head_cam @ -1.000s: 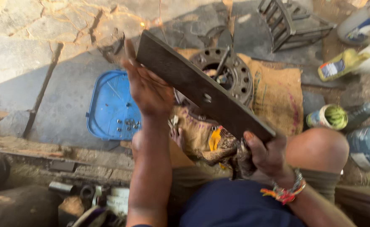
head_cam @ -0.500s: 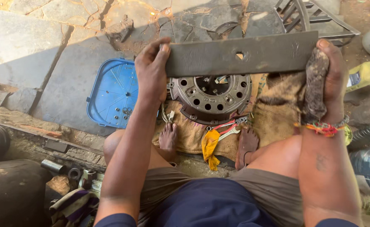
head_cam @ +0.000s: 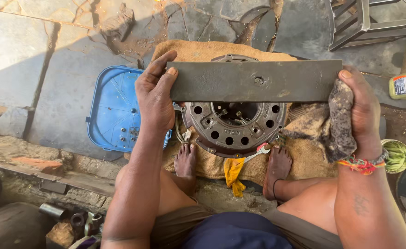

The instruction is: The person sits on the ground and works on a circular metal mechanical part, possibly a clutch assembly. They use a metal bar to hold the part steady, wipe it with a cloth, and use a wrench to tighten a bolt in the center.

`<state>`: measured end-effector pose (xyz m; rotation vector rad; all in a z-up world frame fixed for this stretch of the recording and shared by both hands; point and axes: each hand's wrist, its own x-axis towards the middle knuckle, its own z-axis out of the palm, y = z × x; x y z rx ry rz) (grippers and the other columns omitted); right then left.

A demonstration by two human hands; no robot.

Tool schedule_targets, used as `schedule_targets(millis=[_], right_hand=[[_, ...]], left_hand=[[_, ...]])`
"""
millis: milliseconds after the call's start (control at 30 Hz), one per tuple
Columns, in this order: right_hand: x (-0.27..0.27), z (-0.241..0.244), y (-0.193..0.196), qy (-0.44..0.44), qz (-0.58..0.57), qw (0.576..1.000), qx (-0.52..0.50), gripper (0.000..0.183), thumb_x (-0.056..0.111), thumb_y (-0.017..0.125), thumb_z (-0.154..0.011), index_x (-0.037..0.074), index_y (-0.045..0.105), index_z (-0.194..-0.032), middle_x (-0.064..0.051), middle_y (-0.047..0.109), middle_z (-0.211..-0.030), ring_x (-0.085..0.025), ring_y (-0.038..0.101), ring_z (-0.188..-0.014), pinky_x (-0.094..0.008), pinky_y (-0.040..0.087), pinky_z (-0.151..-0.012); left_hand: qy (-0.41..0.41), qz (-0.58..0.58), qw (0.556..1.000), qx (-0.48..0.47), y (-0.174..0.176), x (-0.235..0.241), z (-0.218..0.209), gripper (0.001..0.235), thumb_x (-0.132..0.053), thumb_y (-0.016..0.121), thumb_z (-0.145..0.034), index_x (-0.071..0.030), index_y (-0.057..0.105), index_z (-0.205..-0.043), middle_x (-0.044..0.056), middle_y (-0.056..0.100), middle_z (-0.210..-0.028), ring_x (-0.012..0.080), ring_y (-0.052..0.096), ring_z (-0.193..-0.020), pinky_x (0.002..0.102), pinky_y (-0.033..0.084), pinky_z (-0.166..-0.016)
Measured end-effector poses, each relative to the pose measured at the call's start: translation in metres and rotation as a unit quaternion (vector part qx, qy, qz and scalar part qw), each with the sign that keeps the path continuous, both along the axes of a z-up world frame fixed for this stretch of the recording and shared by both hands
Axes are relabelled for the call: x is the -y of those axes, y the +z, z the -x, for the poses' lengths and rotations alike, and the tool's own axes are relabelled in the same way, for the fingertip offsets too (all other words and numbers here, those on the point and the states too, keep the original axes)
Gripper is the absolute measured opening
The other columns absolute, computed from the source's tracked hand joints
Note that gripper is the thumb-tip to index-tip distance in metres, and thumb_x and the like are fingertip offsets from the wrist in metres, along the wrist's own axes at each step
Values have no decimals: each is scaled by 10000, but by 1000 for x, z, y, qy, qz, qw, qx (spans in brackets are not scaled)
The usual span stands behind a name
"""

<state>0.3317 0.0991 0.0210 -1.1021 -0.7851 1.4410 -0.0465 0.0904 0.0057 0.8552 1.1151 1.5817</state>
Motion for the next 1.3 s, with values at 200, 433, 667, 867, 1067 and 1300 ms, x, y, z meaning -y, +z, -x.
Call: schedule_targets(millis=[200, 433, 667, 867, 1067, 1300], right_hand=[[-4, -6, -8, 2, 44, 985, 169, 384, 258, 635, -1020, 16, 670, -1316, -7, 675, -1131, -87, 605, -993, -223, 472, -888], [-7, -26, -20, 27, 35, 977, 209, 345, 265, 653, -1088, -26, 655, -1275, 5, 631, -1044, -68, 558, -950, -218, 440, -845], [-1, -18, -9, 42, 33, 964, 260, 365, 261, 628, -1026, 7, 666, -1285, 40, 686, -1121, -42, 595, -1011, -194, 453, -911], [3, -17, -11, 42, 26, 977, 206, 348, 252, 639, -1040, 11, 660, -1291, 44, 654, -1118, -52, 573, -1005, -205, 454, -897], [-5, -13, -22, 85, 22, 981, 175, 337, 225, 621, -1047, -8, 681, -1283, -14, 701, -1130, -77, 611, -964, -221, 483, -884], [-11, -17, -45, 101, 36, 982, 153, 255, 166, 627, -1057, -7, 684, -1236, -13, 702, -1092, -70, 624, -920, -224, 506, -845]], left_hand=[[9, 27, 999, -16, -10, -3, 9, 364, 5, 624, -985, 82, 645, -1341, 103, 729, -1151, 105, 659, -999, 258, 540, -932], [-9, 34, 999, -20, -5, -6, 10, 351, -11, 640, -983, 80, 654, -1322, 86, 726, -1105, 94, 657, -958, 250, 551, -897], [-17, 45, 998, -38, 1, 1, 13, 341, -7, 623, -973, 81, 666, -1299, 90, 733, -1020, 96, 661, -867, 244, 560, -798], [-20, 23, 999, -43, -6, -2, 17, 331, 11, 631, -991, 99, 666, -1308, 110, 736, -1077, 98, 675, -939, 236, 568, -888], [-10, 69, 994, -83, -10, -6, 16, 326, 3, 609, -974, 87, 667, -1284, 109, 738, -1019, 87, 680, -856, 229, 580, -779], [-40, 169, 973, -153, 0, -8, 13, 305, -50, 564, -974, 45, 655, -1249, 100, 706, -900, 92, 680, -615, 255, 561, -416]])
